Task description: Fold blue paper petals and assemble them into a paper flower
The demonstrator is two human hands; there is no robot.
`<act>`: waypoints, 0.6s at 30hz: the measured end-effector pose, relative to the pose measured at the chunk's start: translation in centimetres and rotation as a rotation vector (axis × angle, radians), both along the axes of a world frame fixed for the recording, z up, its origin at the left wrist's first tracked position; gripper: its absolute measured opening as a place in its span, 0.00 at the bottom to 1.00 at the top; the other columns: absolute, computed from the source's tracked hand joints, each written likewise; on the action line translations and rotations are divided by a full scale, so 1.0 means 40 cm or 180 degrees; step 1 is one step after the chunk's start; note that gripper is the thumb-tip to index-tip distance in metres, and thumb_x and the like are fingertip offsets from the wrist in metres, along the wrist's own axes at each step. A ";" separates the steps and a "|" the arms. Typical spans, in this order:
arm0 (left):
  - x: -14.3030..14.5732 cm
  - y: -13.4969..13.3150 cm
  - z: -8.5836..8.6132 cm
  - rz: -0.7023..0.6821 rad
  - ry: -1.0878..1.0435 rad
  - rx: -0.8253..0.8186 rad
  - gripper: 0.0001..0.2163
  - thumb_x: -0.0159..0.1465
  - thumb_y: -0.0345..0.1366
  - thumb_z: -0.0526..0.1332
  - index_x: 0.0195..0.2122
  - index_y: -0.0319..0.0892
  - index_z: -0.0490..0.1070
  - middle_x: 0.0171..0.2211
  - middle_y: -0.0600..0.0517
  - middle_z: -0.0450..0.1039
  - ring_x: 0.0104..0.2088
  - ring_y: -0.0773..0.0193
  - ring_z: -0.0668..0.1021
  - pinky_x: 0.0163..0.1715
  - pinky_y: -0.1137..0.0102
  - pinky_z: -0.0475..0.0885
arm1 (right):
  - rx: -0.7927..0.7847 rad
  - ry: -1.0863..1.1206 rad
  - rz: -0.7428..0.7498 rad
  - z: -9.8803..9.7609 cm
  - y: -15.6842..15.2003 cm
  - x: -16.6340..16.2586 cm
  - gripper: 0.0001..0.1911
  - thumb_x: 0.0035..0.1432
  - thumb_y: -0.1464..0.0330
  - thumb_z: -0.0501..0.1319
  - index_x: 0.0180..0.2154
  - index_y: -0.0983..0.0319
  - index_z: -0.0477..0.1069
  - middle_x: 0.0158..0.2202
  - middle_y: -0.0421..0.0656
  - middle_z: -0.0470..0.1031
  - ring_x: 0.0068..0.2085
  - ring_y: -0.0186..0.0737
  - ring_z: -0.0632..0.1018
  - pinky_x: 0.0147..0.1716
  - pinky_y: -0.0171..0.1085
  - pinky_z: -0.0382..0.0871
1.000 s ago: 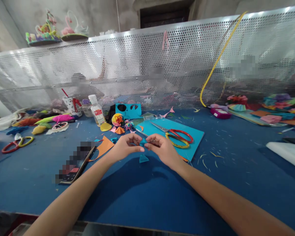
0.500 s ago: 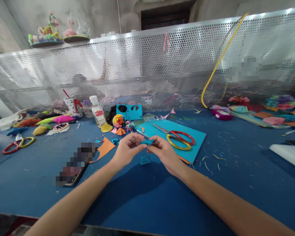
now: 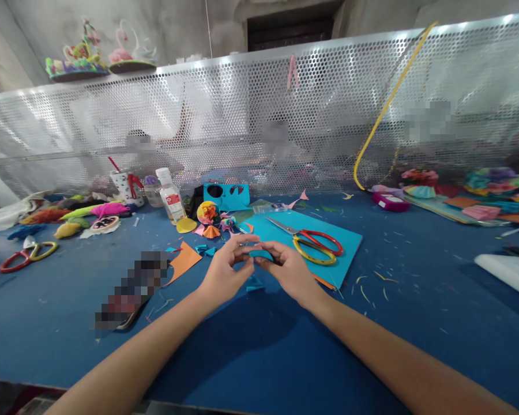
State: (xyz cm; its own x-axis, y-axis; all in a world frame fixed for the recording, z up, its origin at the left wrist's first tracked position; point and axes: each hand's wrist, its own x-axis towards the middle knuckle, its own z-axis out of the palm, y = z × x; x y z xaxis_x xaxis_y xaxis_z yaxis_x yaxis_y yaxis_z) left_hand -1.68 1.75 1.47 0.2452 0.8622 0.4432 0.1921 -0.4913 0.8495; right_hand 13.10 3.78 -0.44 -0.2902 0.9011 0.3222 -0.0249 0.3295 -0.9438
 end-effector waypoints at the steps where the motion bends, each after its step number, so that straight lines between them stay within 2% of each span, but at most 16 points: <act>1: 0.000 0.001 -0.002 0.0087 0.0044 0.0103 0.16 0.56 0.28 0.58 0.45 0.43 0.62 0.48 0.45 0.67 0.48 0.60 0.72 0.41 0.69 0.70 | 0.0049 -0.0019 -0.0049 0.002 -0.001 0.001 0.12 0.51 0.69 0.58 0.40 0.60 0.68 0.41 0.44 0.75 0.41 0.42 0.75 0.39 0.41 0.69; 4: -0.003 0.009 -0.005 0.0418 0.0092 0.0224 0.14 0.54 0.32 0.61 0.43 0.42 0.65 0.39 0.48 0.70 0.41 0.62 0.74 0.41 0.68 0.71 | 0.0182 -0.0113 -0.0257 0.008 -0.004 0.005 0.12 0.51 0.69 0.58 0.40 0.60 0.69 0.41 0.45 0.75 0.41 0.43 0.75 0.39 0.41 0.69; 7: -0.006 0.015 -0.004 0.0513 0.0163 0.0079 0.11 0.56 0.35 0.60 0.40 0.41 0.66 0.30 0.52 0.70 0.33 0.65 0.75 0.35 0.69 0.72 | 0.0270 -0.0262 -0.0421 0.011 -0.006 0.008 0.13 0.51 0.65 0.59 0.39 0.61 0.70 0.37 0.44 0.75 0.35 0.41 0.75 0.33 0.39 0.69; 13: -0.004 0.008 0.010 0.0539 0.0497 0.0006 0.09 0.58 0.32 0.56 0.40 0.40 0.67 0.33 0.50 0.72 0.34 0.66 0.75 0.35 0.71 0.71 | 0.0337 -0.0527 -0.0465 0.006 -0.005 0.009 0.12 0.50 0.64 0.60 0.37 0.61 0.72 0.28 0.40 0.73 0.24 0.34 0.68 0.23 0.34 0.62; 16: -0.018 0.010 0.014 0.0538 0.0741 -0.0059 0.08 0.58 0.34 0.56 0.38 0.40 0.69 0.32 0.50 0.72 0.32 0.65 0.75 0.31 0.72 0.69 | 0.0350 -0.0602 -0.0529 0.008 -0.003 0.013 0.11 0.50 0.64 0.59 0.36 0.61 0.72 0.26 0.40 0.71 0.25 0.35 0.68 0.24 0.34 0.62; 18: -0.036 0.014 0.015 0.0373 0.1059 -0.0146 0.08 0.55 0.38 0.60 0.34 0.42 0.72 0.29 0.51 0.73 0.29 0.63 0.74 0.26 0.72 0.67 | 0.0334 -0.0624 -0.0575 0.010 0.000 0.018 0.11 0.49 0.64 0.59 0.35 0.62 0.71 0.28 0.41 0.72 0.27 0.36 0.70 0.26 0.35 0.64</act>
State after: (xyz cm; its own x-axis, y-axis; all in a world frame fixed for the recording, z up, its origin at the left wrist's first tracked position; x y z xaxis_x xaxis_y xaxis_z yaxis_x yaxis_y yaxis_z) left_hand -3.12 2.30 2.05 0.2679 0.9102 0.3157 0.5149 -0.4123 0.7516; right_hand 13.82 3.78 -0.06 -0.1941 0.9085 0.3700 0.2228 0.4081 -0.8853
